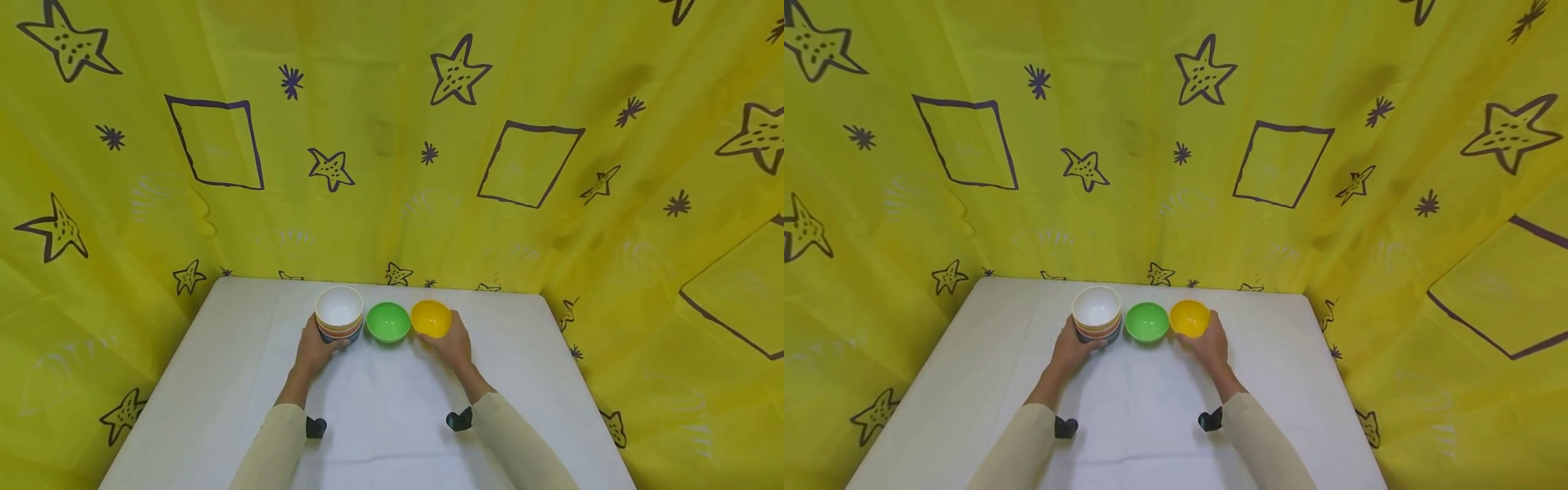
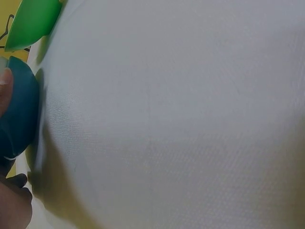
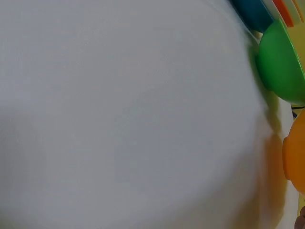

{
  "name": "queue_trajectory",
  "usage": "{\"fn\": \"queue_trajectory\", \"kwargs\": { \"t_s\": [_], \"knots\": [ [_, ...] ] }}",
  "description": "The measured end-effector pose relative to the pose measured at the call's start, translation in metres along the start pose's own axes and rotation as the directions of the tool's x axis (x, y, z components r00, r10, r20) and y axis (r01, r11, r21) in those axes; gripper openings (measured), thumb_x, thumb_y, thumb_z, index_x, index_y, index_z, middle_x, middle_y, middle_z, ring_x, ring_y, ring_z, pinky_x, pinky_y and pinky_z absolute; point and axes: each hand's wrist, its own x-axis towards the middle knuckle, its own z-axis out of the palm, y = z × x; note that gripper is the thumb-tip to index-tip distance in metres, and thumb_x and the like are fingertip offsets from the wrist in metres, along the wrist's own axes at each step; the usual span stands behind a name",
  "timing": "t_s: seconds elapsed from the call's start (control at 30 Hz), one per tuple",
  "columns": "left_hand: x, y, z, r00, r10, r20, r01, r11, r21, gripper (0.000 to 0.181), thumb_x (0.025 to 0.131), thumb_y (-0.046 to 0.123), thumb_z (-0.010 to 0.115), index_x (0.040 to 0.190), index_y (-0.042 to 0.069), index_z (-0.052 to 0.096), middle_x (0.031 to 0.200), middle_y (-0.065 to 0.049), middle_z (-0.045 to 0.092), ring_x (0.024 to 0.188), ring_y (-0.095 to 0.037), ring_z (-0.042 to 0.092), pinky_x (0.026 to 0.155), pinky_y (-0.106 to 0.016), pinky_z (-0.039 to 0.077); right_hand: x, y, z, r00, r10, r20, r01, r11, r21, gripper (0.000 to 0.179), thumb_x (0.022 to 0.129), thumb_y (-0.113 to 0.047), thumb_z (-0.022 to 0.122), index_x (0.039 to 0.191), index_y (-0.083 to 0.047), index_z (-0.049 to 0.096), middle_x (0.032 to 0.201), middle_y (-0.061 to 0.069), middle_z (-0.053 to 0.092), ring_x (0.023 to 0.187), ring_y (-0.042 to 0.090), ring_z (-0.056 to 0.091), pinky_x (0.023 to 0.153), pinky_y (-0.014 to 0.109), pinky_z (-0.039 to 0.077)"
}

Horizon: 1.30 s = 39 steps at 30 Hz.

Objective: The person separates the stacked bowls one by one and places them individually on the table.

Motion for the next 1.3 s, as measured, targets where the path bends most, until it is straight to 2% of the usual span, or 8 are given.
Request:
{"fn": "queue_trajectory", "kwargs": {
  "t_s": [0.2, 0.43, 0.73, 0.97, 1.13, 1.3],
  "knots": [
    [-0.001, 0.001, 0.000, 1.000, 0.001, 0.005, -0.001, 1.000, 0.005, 0.112, 0.080, 0.016, 0.094, 0.164, -0.001, 0.022, 0.162, -0.027, 0.036, 0.151, -0.045, 0.032, 0.125, -0.058, 0.024, -0.006, 0.008, 0.001, 1.000, 0.027, 0.004, -0.027, 1.000, -0.013, 0.091, 0.074, -0.034, 0.095, 0.142, 0.002, 0.047, 0.133, 0.022, 0.061, 0.121, 0.039, 0.060, 0.106, 0.056, 0.049],
    [0.000, 0.002, -0.002, 1.000, 0.014, 0.014, -0.014, 1.000, -0.006, 0.112, 0.080, 0.017, 0.094, 0.164, 0.001, 0.022, 0.163, -0.024, 0.037, 0.152, -0.041, 0.032, 0.127, -0.055, 0.022, -0.010, 0.012, 0.001, 0.999, 0.052, 0.005, -0.052, 0.999, 0.001, 0.107, 0.074, -0.038, 0.095, 0.154, 0.005, 0.037, 0.149, 0.027, 0.052, 0.133, 0.043, 0.053, 0.113, 0.059, 0.044],
    [0.000, 0.000, -0.001, 1.000, 0.010, 0.018, -0.010, 1.000, 0.000, 0.112, 0.081, 0.019, 0.094, 0.165, 0.001, 0.021, 0.163, -0.025, 0.035, 0.152, -0.043, 0.031, 0.126, -0.056, 0.023, -0.014, 0.014, 0.002, 0.999, 0.050, -0.007, -0.049, 0.999, 0.016, 0.107, 0.074, -0.036, 0.096, 0.154, 0.004, 0.038, 0.148, 0.027, 0.053, 0.132, 0.042, 0.055, 0.113, 0.057, 0.044],
    [-0.001, 0.003, -0.002, 1.000, 0.016, 0.020, -0.016, 1.000, -0.006, 0.112, 0.081, 0.018, 0.094, 0.165, 0.001, 0.021, 0.163, -0.024, 0.036, 0.152, -0.042, 0.032, 0.126, -0.055, 0.023, -0.014, 0.009, 0.002, 0.998, 0.061, 0.002, -0.061, 0.998, -0.001, 0.116, 0.079, -0.044, 0.090, 0.162, 0.004, 0.025, 0.162, 0.029, 0.036, 0.144, 0.046, 0.042, 0.119, 0.060, 0.036],
    [-0.001, 0.003, -0.003, 1.000, 0.015, 0.020, -0.015, 1.000, -0.009, 0.111, 0.081, 0.017, 0.094, 0.165, 0.001, 0.021, 0.163, -0.024, 0.036, 0.152, -0.042, 0.031, 0.126, -0.055, 0.023, -0.005, -0.001, 0.007, 0.999, 0.003, -0.032, -0.004, 1.000, -0.021, 0.115, 0.081, -0.053, 0.085, 0.163, 0.001, 0.025, 0.166, 0.028, 0.029, 0.148, 0.047, 0.035, 0.119, 0.065, 0.033],
    [-0.001, 0.003, -0.002, 1.000, 0.008, 0.018, -0.008, 1.000, -0.007, 0.112, 0.081, 0.018, 0.094, 0.165, 0.002, 0.021, 0.164, -0.023, 0.035, 0.153, -0.041, 0.031, 0.127, -0.054, 0.022, 0.002, -0.022, 0.013, 0.997, -0.074, -0.018, 0.074, 0.997, -0.039, 0.112, 0.082, -0.050, 0.086, 0.162, 0.002, 0.028, 0.167, 0.030, 0.026, 0.151, 0.048, 0.030, 0.120, 0.066, 0.030]
  ]
}}
